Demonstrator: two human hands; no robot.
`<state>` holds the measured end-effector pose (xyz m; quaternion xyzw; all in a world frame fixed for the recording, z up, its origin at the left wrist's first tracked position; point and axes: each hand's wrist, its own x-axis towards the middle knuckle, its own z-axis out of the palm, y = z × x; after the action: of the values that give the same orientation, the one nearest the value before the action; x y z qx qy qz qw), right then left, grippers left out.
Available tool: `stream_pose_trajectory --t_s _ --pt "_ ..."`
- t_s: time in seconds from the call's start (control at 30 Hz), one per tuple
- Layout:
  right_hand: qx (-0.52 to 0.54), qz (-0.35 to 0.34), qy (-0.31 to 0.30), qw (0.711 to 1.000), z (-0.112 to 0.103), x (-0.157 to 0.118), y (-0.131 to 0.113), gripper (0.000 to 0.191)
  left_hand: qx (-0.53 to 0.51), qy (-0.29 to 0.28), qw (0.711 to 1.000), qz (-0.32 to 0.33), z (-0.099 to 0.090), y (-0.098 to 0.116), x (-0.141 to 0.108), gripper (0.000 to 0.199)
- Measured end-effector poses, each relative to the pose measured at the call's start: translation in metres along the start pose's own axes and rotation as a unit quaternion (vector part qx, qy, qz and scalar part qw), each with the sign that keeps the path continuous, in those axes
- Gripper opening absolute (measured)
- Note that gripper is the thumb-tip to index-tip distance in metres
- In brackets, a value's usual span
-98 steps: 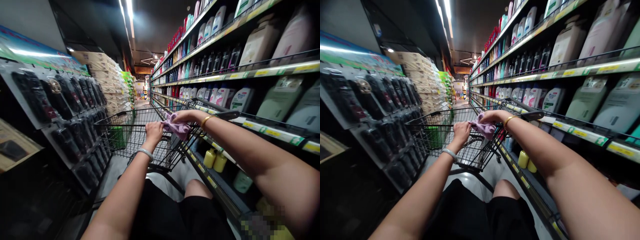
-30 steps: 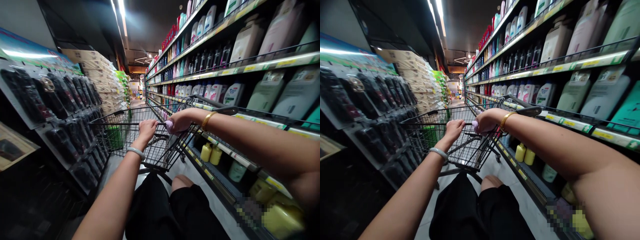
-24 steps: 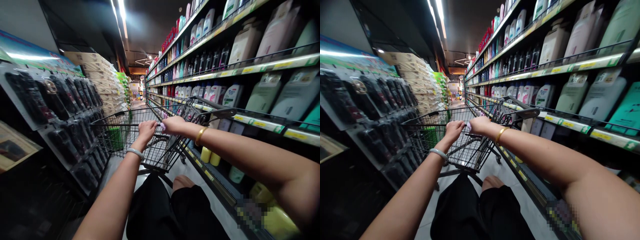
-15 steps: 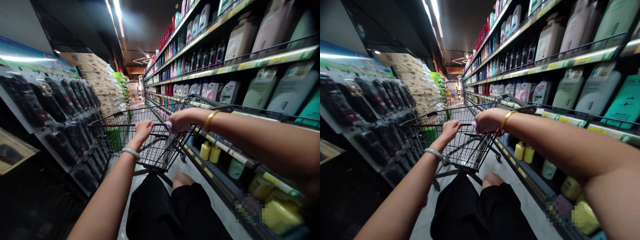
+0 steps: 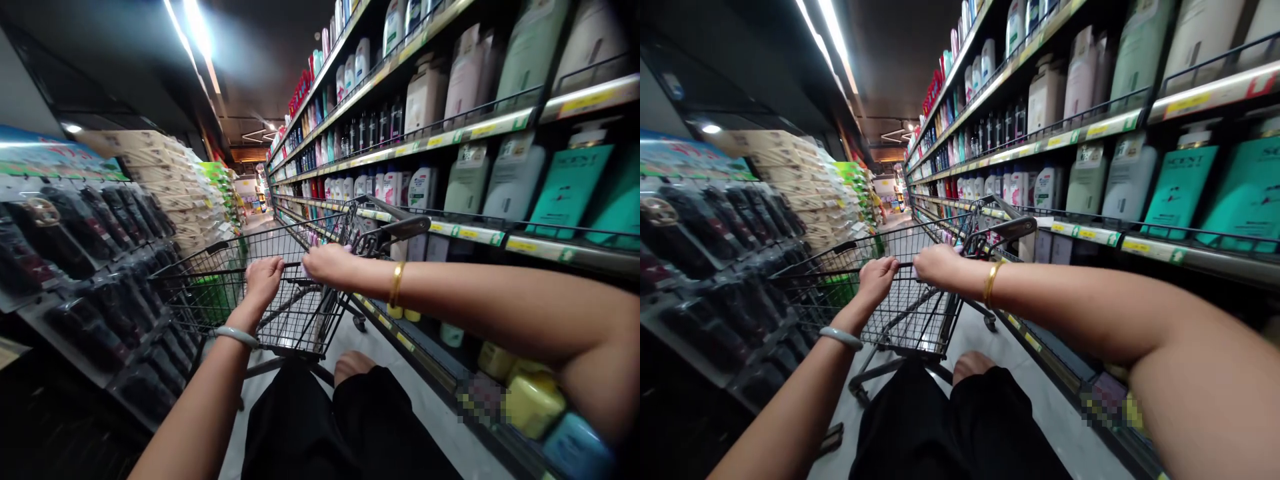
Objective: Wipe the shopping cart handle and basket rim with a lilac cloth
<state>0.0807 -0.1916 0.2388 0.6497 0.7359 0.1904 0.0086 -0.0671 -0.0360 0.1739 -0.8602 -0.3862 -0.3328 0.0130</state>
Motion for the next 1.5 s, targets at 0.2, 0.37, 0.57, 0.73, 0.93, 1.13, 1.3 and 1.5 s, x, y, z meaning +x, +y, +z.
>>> stream_pose_trajectory --t_s 0.2,0.37,0.57,0.73,0.93,1.13,1.3,1.5 --pt "-0.104 -0.09 0.153 0.979 0.038 0.0 -0.005 0.04 -0.091 0.037 0.995 -0.002 0.007 0.039 0.001 0.049" --pt "-0.095 -0.061 0.071 0.991 -0.019 -0.027 0.026 0.031 -0.1 0.014 0.995 0.016 0.011 0.05 0.008 0.054" --pt "-0.09 0.061 0.028 0.994 -0.044 -0.045 0.027 0.025 -0.077 0.019 0.997 0.013 0.014 0.059 0.004 0.057" --pt "-0.084 0.02 0.046 0.995 -0.036 -0.053 0.026 0.029 -0.07 0.016 0.997 0.023 0.009 0.061 0.002 0.056" --pt "-0.113 0.132 0.099 0.98 -0.063 -0.066 0.06 0.022 -0.073 0.006 0.997 0.013 0.01 0.059 0.008 0.057" --pt "-0.115 -0.019 0.101 0.988 -0.042 -0.067 0.06 0.029 -0.073 0.0 0.997 0.006 0.009 0.059 0.012 0.057" --pt "-0.017 0.116 0.095 0.989 -0.06 -0.062 0.097 0.029 -0.076 -0.004 0.997 -0.005 0.014 0.056 0.02 0.057" --pt "0.029 0.189 0.104 0.976 -0.048 -0.058 0.115 0.035 -0.088 -0.013 0.996 0.0 0.021 0.049 0.033 0.06"
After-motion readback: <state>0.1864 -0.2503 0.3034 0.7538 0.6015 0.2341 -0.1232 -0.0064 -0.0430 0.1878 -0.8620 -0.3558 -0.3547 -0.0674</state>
